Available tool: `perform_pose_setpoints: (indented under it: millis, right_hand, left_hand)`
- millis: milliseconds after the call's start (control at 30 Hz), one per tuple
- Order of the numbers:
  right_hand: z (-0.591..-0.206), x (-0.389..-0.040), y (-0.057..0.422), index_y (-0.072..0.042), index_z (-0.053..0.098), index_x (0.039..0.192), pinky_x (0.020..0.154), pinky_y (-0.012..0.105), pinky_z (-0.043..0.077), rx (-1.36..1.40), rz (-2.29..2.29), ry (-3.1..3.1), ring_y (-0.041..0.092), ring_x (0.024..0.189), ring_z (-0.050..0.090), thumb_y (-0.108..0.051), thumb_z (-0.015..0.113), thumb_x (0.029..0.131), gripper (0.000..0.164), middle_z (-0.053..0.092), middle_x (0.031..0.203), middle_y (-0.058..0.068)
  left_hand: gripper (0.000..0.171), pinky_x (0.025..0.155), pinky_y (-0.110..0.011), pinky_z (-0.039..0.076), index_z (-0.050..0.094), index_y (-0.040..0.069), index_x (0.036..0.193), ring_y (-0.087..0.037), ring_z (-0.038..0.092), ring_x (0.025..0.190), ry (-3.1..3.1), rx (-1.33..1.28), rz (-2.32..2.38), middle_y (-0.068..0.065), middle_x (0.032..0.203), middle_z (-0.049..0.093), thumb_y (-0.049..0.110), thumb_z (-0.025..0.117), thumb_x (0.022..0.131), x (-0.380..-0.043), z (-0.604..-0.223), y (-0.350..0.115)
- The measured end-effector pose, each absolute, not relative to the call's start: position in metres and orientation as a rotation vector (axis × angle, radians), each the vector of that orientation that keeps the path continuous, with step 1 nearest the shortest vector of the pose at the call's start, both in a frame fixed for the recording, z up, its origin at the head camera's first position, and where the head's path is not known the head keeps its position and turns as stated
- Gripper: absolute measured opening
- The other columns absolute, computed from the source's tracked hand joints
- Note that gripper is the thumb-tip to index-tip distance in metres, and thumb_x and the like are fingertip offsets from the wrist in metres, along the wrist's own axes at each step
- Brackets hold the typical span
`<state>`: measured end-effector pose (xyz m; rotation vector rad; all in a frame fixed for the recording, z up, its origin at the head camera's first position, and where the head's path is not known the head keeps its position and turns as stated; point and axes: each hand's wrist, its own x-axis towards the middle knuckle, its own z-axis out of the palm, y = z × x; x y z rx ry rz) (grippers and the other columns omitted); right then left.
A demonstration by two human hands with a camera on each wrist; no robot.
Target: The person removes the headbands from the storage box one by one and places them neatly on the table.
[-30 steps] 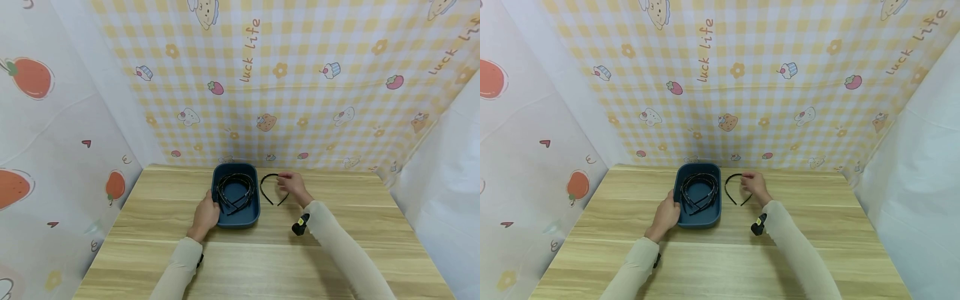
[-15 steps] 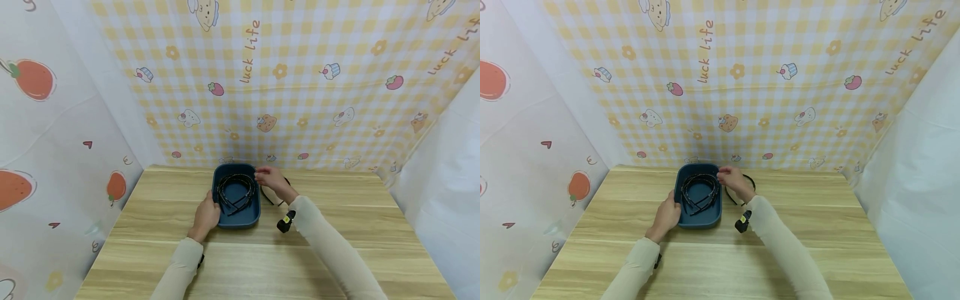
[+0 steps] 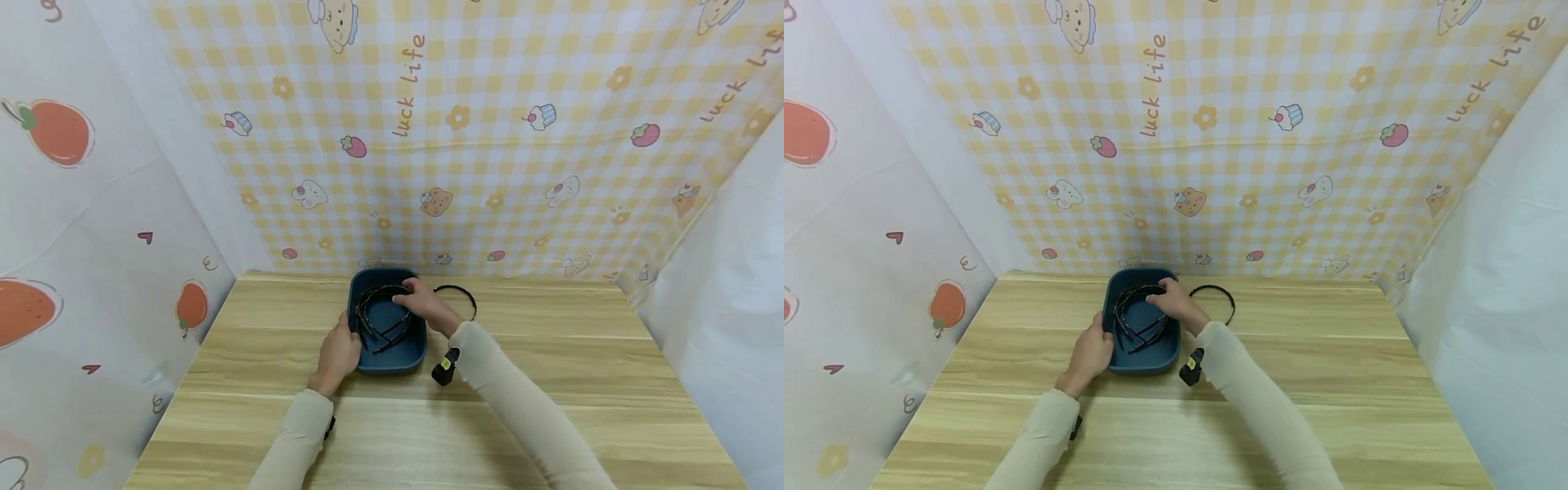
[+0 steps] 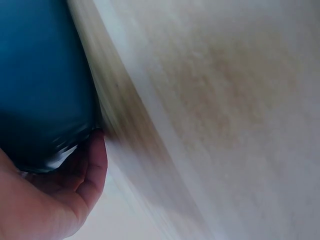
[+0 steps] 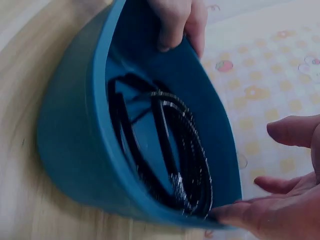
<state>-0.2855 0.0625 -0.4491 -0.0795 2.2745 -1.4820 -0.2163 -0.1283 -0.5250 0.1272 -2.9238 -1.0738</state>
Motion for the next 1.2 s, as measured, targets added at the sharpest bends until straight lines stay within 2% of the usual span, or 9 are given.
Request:
perform_pose_setpoints:
  millis: [167,367,567,900,1033,1200]
  right_hand:
    - [-0.452,-0.280,0.058,-0.005,0.031,0.138,0.097,0.046,0.033,-0.061,-1.453,2.248,0.030,0.124,0.035,-0.028,0.058,0.087,0.062,0.029,0.141,0.015]
    - [-0.452,-0.270,0.052,-0.006,0.034,0.136,0.092,0.050,0.036,-0.002,-1.414,2.254,0.031,0.119,0.040,-0.031,0.059,0.085,0.061,0.036,0.136,0.015]
    - [-0.450,-0.263,0.046,-0.003,0.033,0.136,0.092,0.050,0.036,0.040,-1.422,2.272,0.031,0.119,0.040,-0.032,0.059,0.084,0.065,0.037,0.135,0.015]
    - [-0.460,-0.265,0.049,-0.004,0.039,0.130,0.090,0.045,0.039,0.057,-1.476,2.397,0.029,0.113,0.045,-0.026,0.058,0.085,0.053,0.040,0.133,0.016]
    - [-0.460,-0.270,0.053,-0.002,0.045,0.124,0.081,0.040,0.045,0.084,-1.537,2.474,0.027,0.100,0.053,-0.020,0.057,0.086,0.044,0.047,0.121,0.016]
    - [-0.465,-0.279,0.057,0.003,0.045,0.124,0.075,0.039,0.050,0.162,-1.773,2.325,0.028,0.083,0.063,-0.011,0.058,0.086,0.043,0.058,0.103,0.016]
  left_hand:
    - [0.055,0.042,-0.030,0.034,0.022,-0.001,0.141,-0.018,0.044,0.044,-2.932,0.140,-1.060,-0.006,0.058,0.050,0.014,0.039,0.090,-0.217,-0.525,-0.128]
    - [0.055,0.045,-0.029,0.036,0.024,-0.002,0.140,-0.017,0.047,0.049,-2.938,0.145,-1.037,-0.008,0.067,0.055,0.014,0.040,0.090,-0.216,-0.521,-0.127]
    - [0.054,0.048,-0.029,0.038,0.025,-0.003,0.139,-0.017,0.048,0.051,-2.927,0.149,-1.031,-0.010,0.073,0.058,0.013,0.042,0.090,-0.216,-0.518,-0.127]
    - [0.055,0.044,-0.029,0.035,0.022,-0.003,0.140,-0.017,0.045,0.046,-2.934,0.116,-1.046,-0.005,0.059,0.050,0.011,0.041,0.090,-0.213,-0.519,-0.128]
    - [0.056,0.042,-0.029,0.034,0.022,-0.003,0.140,-0.017,0.045,0.045,-2.930,0.119,-1.057,-0.005,0.057,0.050,0.011,0.041,0.090,-0.214,-0.520,-0.127]
    - [0.056,0.043,-0.029,0.035,0.022,-0.004,0.140,-0.017,0.045,0.046,-2.928,0.125,-1.050,-0.006,0.062,0.052,0.011,0.041,0.089,-0.216,-0.521,-0.128]
